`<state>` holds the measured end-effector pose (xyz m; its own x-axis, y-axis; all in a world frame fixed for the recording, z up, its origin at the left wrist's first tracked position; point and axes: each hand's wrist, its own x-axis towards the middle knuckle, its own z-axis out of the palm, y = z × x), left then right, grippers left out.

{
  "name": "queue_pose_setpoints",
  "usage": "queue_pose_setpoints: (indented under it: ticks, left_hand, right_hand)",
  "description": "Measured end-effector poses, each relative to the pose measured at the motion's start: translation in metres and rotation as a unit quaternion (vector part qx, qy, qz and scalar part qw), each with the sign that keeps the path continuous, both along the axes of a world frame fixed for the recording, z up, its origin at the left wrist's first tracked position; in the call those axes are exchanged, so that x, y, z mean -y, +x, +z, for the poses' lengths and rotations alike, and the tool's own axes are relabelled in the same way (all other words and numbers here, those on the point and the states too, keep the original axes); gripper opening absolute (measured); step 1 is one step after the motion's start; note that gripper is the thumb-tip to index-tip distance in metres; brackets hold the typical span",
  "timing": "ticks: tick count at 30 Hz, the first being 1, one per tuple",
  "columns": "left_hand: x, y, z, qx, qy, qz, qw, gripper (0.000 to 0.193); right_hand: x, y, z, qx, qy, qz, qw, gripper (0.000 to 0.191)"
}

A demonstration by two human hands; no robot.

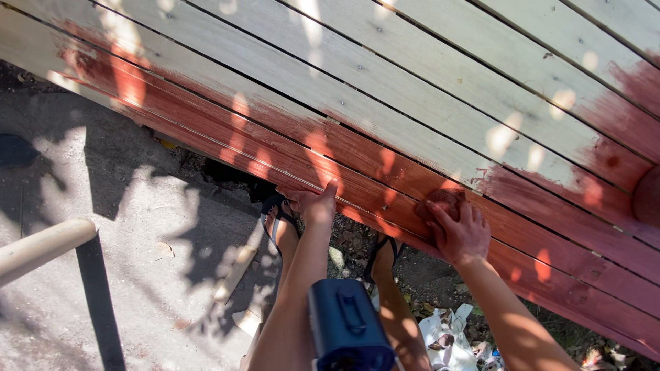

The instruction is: The person applies a reddish-brown stain to a slatted wooden furniture frame, rubbing the liquid into the planks with a cloth held in one hand while steadying the surface with the other. They periodically dip the cloth into a bowl of stain and continue coating the remaining bare wood sections.

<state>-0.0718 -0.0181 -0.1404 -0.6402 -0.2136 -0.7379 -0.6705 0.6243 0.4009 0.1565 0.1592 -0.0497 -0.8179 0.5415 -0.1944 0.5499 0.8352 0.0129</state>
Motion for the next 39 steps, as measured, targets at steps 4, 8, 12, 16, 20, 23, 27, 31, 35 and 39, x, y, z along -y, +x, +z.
queue_pose_setpoints:
  ticks: [4,8,12,16,20,23,27,31,35,39]
  left_hand:
    - [-0.021,0.012,0.012,-0.012,0.001,0.132,0.991,0.14]
    - [-0.041,0.031,0.026,0.092,0.006,0.176,0.98,0.133]
    - [-0.054,0.051,0.013,0.077,-0.017,0.17,0.982,0.129]
    - [-0.054,0.044,-0.008,0.038,-0.056,0.137,0.988,0.131]
    - [-0.049,0.04,-0.008,0.119,-0.045,0.084,0.988,0.134]
    - [-0.049,0.036,-0.004,0.095,-0.044,0.069,0.992,0.134]
    - [-0.048,0.026,-0.001,0.129,-0.037,0.061,0.989,0.132]
    - [-0.051,0.014,0.004,0.164,-0.032,0.054,0.984,0.129]
    - [-0.055,0.008,0.014,0.199,-0.024,0.059,0.978,0.126]
    - [-0.054,0.007,0.02,0.227,-0.025,0.063,0.971,0.123]
  right_hand:
    - [0.0,-0.061,-0.022,0.033,-0.074,0.019,0.997,0.044]
    - [-0.002,-0.131,-0.041,0.078,-0.1,0.105,0.986,0.055]
    - [-0.008,-0.134,-0.038,0.088,-0.086,0.142,0.982,0.063]
    - [-0.021,-0.073,-0.008,0.053,-0.095,0.087,0.99,0.056]
    - [-0.027,-0.036,0.008,-0.025,-0.03,0.06,0.997,0.047]
    - [-0.019,-0.067,-0.001,-0.001,-0.041,0.035,0.999,0.045]
    - [-0.01,-0.157,-0.018,0.032,-0.069,0.044,0.996,0.05]
    - [-0.013,-0.201,-0.019,0.067,-0.092,0.104,0.988,0.052]
    - [-0.035,-0.136,-0.02,-0.046,-0.054,0.156,0.985,0.05]
    - [-0.05,-0.054,-0.004,0.056,0.004,0.119,0.991,0.058]
